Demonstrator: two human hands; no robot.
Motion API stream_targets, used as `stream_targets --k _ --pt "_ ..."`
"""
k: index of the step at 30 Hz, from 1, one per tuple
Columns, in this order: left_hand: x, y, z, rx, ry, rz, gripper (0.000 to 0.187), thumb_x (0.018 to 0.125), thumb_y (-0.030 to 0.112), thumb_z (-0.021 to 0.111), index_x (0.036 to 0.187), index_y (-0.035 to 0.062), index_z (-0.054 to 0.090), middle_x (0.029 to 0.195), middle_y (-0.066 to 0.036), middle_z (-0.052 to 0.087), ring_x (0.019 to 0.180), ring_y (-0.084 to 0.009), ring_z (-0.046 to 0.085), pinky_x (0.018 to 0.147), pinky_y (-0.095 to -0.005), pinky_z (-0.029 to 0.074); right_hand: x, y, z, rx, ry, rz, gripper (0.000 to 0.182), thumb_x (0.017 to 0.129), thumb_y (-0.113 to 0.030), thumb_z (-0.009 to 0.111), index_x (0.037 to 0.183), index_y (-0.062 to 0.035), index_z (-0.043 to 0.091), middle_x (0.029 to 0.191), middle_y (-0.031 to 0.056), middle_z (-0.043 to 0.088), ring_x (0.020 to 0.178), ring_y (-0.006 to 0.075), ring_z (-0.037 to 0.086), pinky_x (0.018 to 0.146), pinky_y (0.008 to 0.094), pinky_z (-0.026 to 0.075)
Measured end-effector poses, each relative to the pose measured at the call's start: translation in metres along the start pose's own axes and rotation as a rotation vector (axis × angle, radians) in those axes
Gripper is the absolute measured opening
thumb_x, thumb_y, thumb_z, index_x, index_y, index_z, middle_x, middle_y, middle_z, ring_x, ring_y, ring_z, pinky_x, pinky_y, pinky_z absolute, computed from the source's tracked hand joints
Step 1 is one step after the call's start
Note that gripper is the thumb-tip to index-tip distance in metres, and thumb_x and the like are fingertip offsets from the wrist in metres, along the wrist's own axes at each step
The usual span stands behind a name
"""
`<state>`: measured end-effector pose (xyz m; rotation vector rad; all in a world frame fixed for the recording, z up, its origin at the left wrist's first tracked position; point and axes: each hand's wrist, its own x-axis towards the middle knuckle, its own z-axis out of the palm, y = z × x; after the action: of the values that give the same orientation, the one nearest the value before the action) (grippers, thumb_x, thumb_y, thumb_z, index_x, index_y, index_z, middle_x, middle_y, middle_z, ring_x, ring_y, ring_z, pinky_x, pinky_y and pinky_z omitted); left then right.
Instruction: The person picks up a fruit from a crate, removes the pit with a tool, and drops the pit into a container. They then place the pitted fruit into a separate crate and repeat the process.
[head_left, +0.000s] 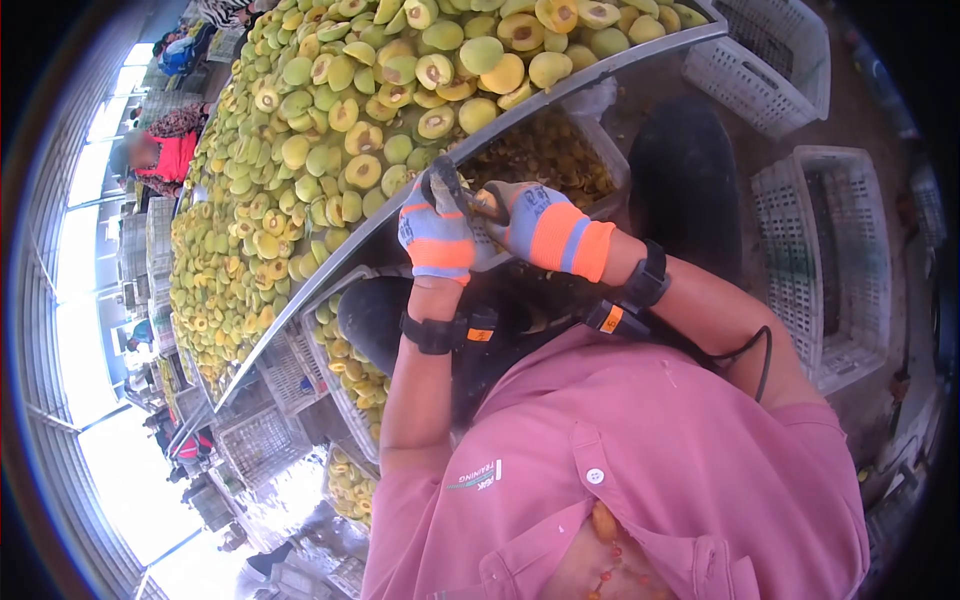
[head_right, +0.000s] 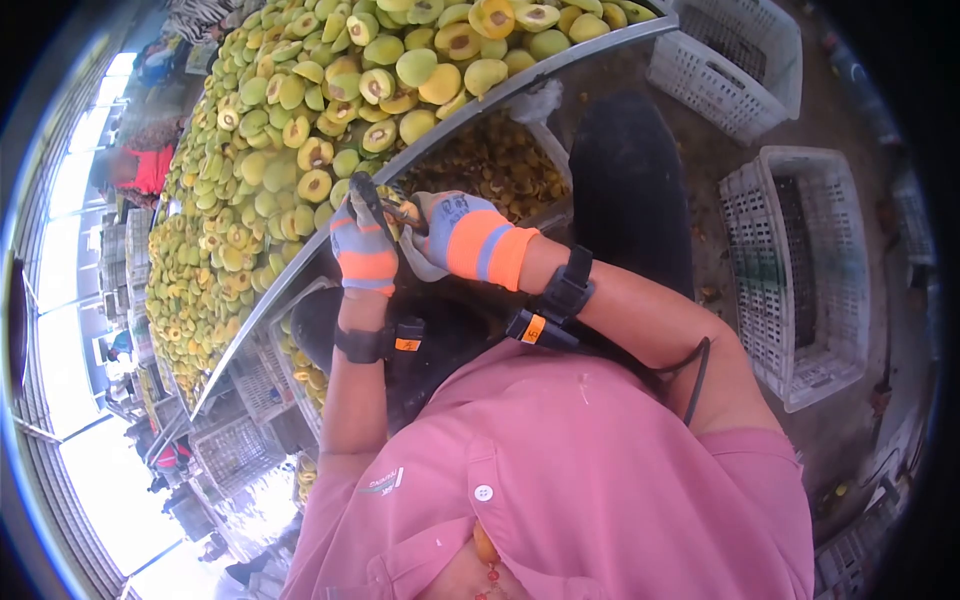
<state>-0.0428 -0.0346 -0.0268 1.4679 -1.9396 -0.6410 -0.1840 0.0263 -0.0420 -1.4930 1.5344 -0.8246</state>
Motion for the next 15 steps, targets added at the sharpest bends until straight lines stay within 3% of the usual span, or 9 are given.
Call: stream_targets --k 2,4,6,7,8,9,10,14,15 --pt "0.004 -0.016 0.003 0.199 0.000 0.046 0.041 0.100 0.032 0.043 0.087 -0.0011 0.062 0.067 -0.006 0.060 0.063 -0.0160 0.054 0.060 -0.0313 0.043 -0.002 0.002 0.000 -0.039 -0.011 -0.017 0.027 0.081 -0.027 0.059 0.095 -0.0047 0.062 0.088 0.0218 0.066 0.086 0.0399 0.062 0.074 0.0447 0.049" --pt "0.013 -0.011 0.001 -0.091 -0.269 -0.192 0.038 0.096 0.034 0.046 0.101 0.0010 0.064 0.092 -0.022 0.066 0.088 -0.0390 0.063 0.076 -0.0446 0.049 -0.010 0.003 -0.012 -0.042 -0.028 -0.090 0.025 0.081 -0.025 0.059 0.094 -0.0045 0.063 0.086 0.0216 0.066 0.084 0.0398 0.063 0.073 0.0446 0.049" --pt "0.009 -0.017 0.000 0.535 -0.447 0.316 0.047 0.097 0.041 0.041 0.096 0.0013 0.066 0.093 -0.022 0.066 0.092 -0.0409 0.061 0.079 -0.0452 0.049 -0.006 0.025 -0.004 -0.036 -0.088 -0.147 0.017 0.080 -0.011 0.061 0.095 -0.0034 0.063 0.078 0.0176 0.066 0.073 0.0282 0.065 0.066 0.0387 0.050" --pt "0.011 0.004 -0.008 0.482 -0.534 0.121 0.055 0.096 0.047 0.037 0.094 0.0007 0.068 0.095 -0.023 0.066 0.094 -0.0405 0.061 0.084 -0.0454 0.048 -0.007 0.017 -0.008 0.053 -0.219 -0.031 0.019 0.082 -0.014 0.059 0.095 -0.0031 0.066 0.087 0.0228 0.066 0.082 0.0373 0.064 0.071 0.0412 0.050" --pt "0.013 0.025 -0.015 0.444 -0.600 -0.076 0.063 0.095 0.052 0.034 0.092 0.0002 0.069 0.097 -0.024 0.066 0.097 -0.0401 0.060 0.089 -0.0457 0.046 -0.006 0.019 -0.004 0.161 -0.220 -0.013 0.021 0.083 -0.012 0.059 0.100 -0.0022 0.066 0.088 0.0207 0.068 0.080 0.0328 0.066 0.070 0.0399 0.050" --pt "0.015 0.020 -0.010 0.350 -0.476 -0.180 0.057 0.091 0.056 0.042 0.098 0.0063 0.070 0.098 -0.021 0.066 0.096 -0.0387 0.061 0.085 -0.0431 0.047 -0.005 0.028 0.007 0.324 -0.133 -0.084 0.022 0.084 -0.012 0.060 0.102 -0.0003 0.064 0.085 0.0162 0.068 0.078 0.0241 0.066 0.070 0.0363 0.050" --pt "0.021 0.033 -0.019 0.273 -0.511 -0.248 0.058 0.090 0.057 0.042 0.100 0.0065 0.070 0.100 -0.023 0.066 0.099 -0.0389 0.060 0.087 -0.0418 0.046 -0.003 0.028 0.012 0.371 -0.098 -0.093 0.022 0.084 -0.011 0.061 0.102 0.0008 0.063 0.085 0.0147 0.067 0.079 0.0202 0.064 0.071 0.0341 0.049" --pt "0.032 0.037 -0.020 0.119 -0.457 -0.243 0.056 0.091 0.049 0.045 0.111 -0.0006 0.062 0.105 -0.025 0.064 0.104 -0.0396 0.058 0.087 -0.0428 0.047 -0.003 0.027 -0.002 0.379 0.159 -0.192 0.023 0.083 -0.007 0.063 0.104 0.0031 0.060 0.089 0.0109 0.065 0.083 0.0124 0.058 0.076 0.0282 0.047" --pt "0.030 0.026 -0.014 0.063 -0.439 -0.226 0.056 0.091 0.048 0.047 0.115 -0.0014 0.060 0.106 -0.025 0.064 0.104 -0.0397 0.058 0.087 -0.0424 0.047 0.003 0.033 -0.005 0.518 0.162 -0.153 0.028 0.084 -0.005 0.064 0.110 0.0020 0.059 0.099 0.0071 0.065 0.089 0.0111 0.057 0.079 0.0266 0.047"
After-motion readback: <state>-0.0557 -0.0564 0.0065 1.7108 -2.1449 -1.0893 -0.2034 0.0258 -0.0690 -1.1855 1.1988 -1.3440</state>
